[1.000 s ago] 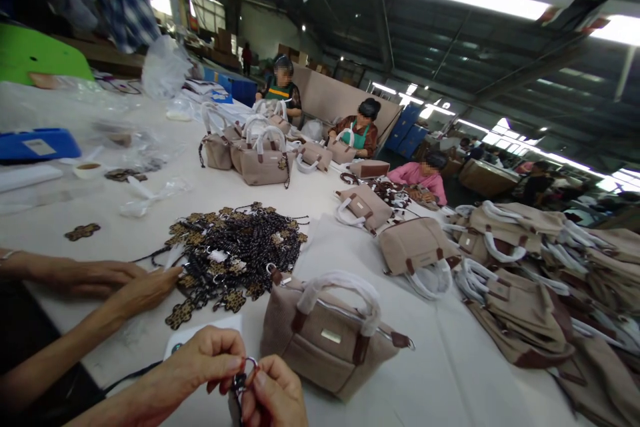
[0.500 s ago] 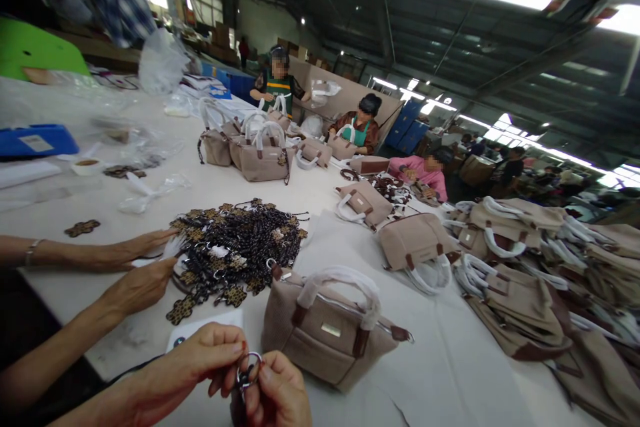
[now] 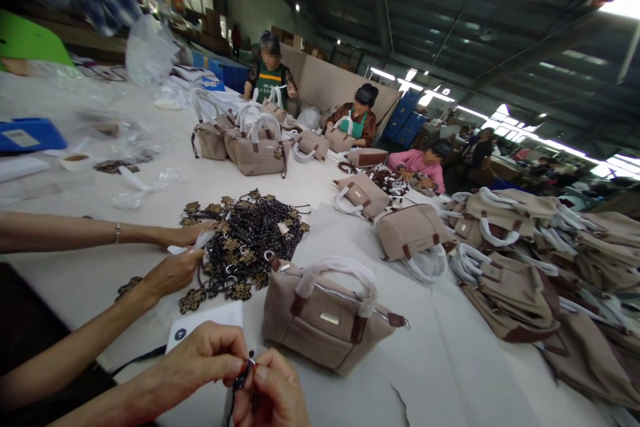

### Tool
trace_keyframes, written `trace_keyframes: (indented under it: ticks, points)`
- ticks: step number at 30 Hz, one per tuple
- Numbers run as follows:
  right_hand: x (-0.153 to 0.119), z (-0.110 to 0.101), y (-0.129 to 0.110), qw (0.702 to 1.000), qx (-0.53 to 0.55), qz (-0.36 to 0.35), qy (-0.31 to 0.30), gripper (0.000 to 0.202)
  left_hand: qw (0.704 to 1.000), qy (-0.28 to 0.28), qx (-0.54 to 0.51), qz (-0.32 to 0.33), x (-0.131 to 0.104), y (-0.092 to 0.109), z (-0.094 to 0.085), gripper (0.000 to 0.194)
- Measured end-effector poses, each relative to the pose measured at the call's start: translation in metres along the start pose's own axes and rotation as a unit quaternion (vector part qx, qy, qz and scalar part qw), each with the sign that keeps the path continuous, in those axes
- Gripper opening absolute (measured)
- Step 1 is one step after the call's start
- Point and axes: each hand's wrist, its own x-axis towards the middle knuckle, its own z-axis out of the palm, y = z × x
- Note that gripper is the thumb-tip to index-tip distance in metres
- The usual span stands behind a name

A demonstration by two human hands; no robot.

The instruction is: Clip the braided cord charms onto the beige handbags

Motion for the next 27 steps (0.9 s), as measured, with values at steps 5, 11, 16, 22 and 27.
trace_keyframes:
  ticks: [5, 11, 16, 22, 27]
  points:
    - [0.002, -0.002, -0.001, 0.999, -0.022, -0.011, 0.02, 0.034, 1.0, 0.007, -0.02, -0.016, 0.002, 0.005, 0.002, 0.015]
    - [-0.002, 0.001, -0.009, 0.98, -0.123, -0.094, 0.126, 0.038, 0.999, 0.013, -0.037, -0.027, 0.004, 0.007, 0.0, 0.025]
    - [-0.002, -0.002, -0.008, 0.966, -0.18, -0.115, 0.145, 0.039, 0.998, 0.017, -0.04, -0.039, 0.004, 0.009, 0.0, 0.025]
    - [-0.002, -0.012, -0.003, 0.963, -0.21, -0.111, 0.125, 0.035, 0.993, 0.009, -0.105, -0.048, 0.004, 0.002, -0.001, 0.025]
    - [-0.007, -0.01, -0.019, 0.85, -0.451, -0.258, 0.081, 0.022, 0.98, -0.005, -0.182, -0.079, 0.007, -0.003, -0.004, 0.025]
